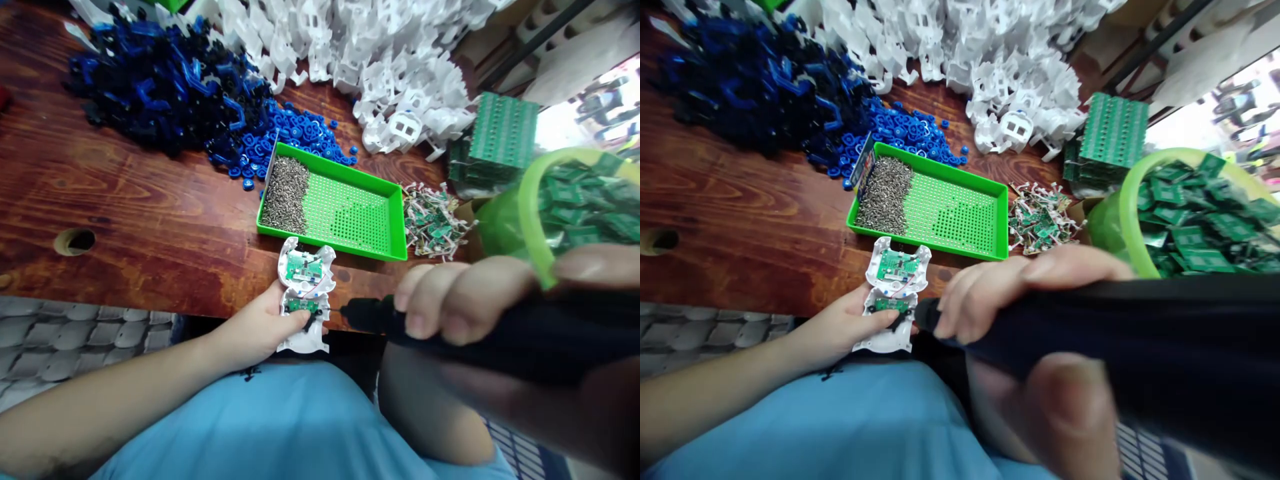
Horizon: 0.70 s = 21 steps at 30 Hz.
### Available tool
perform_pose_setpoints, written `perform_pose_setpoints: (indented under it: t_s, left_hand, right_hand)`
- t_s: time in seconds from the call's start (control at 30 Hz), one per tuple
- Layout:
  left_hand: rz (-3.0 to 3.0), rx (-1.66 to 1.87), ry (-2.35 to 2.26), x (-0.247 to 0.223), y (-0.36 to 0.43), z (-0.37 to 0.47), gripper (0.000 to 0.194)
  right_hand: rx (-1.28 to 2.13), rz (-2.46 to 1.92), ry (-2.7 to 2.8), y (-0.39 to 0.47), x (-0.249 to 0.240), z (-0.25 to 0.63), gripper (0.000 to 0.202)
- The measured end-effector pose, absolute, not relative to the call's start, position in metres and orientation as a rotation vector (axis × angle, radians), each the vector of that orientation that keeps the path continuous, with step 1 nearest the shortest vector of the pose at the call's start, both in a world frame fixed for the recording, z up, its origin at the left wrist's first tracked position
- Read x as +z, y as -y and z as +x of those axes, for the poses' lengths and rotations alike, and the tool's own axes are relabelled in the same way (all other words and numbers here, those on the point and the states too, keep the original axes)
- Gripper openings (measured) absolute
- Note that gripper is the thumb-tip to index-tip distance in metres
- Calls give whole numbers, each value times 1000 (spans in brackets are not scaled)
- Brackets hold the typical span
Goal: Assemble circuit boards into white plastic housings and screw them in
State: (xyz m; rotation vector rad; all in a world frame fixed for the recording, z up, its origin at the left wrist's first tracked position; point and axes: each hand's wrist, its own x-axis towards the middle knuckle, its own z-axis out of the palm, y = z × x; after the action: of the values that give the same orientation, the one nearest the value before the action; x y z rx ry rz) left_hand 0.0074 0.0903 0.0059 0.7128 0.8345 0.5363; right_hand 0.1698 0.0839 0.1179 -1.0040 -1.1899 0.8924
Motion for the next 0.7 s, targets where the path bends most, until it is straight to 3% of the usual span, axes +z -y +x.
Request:
perform_pose_setpoints:
  t_s: [0.37,0.7]
  left_hand:
    - [844,591,-793,3,-89,8,51]
    - [788,611,-826,7,-86,11,53]
  right_hand:
    - [736,-806,1158,-91,79,143,25]
    - [779,-735,1301,-81,75,145,19]
